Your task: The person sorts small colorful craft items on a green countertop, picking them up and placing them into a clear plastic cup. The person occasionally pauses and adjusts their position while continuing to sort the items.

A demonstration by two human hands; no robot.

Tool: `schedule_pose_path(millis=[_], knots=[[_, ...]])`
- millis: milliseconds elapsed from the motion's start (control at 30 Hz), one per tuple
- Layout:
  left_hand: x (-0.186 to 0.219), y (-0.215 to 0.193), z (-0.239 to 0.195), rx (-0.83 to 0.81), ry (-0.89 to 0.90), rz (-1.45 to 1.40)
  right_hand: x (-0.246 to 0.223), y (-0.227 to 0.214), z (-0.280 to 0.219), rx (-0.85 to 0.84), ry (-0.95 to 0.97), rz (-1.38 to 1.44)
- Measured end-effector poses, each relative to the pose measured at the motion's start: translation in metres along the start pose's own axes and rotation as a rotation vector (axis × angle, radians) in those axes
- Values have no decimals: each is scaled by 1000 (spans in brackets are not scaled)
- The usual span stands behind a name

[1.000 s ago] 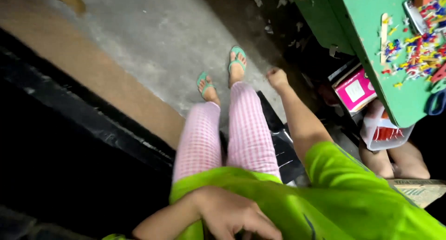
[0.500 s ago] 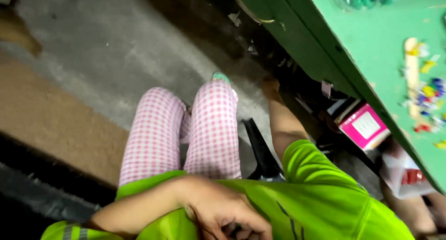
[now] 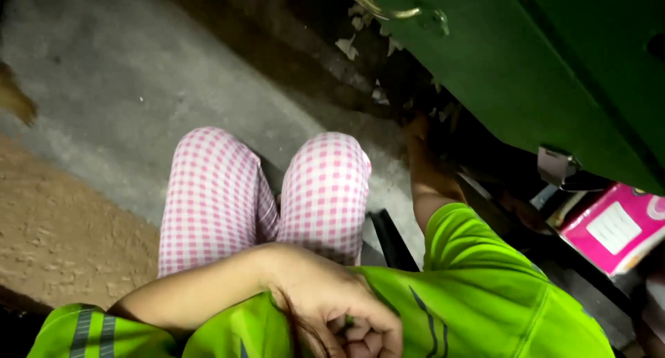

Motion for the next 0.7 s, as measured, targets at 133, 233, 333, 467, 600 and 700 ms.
schedule_pose_path(millis=[133,233,333,467,600,700], knots=[[-7,-7,-5,26,-20,10,9,32,7,-73,-3,-96],[-13,-7,-9,52,-28,-6,12,56,13,-78,-79,-250],[-8,-6,-9,61,-23,-9,14,77,17,-110,-164,-585],[12,6,-4,38,-42,19,35,118,9,-326,-470,-1377],[49,37,9,1,-8,-88,-8,48,-19,-41,-19,-130],[93,57,22,-56,-16,-82,-85,-74,-63,17,33,-166]])
Point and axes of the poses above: each hand's wrist, its own z-axis towards the middle knuckle, its own y-axis out of the palm, x = y × z, the point moved 9 cm from there along z, towards the middle knuckle, and after that the axes turned 11 degrees about x, right-handed, at the moved point
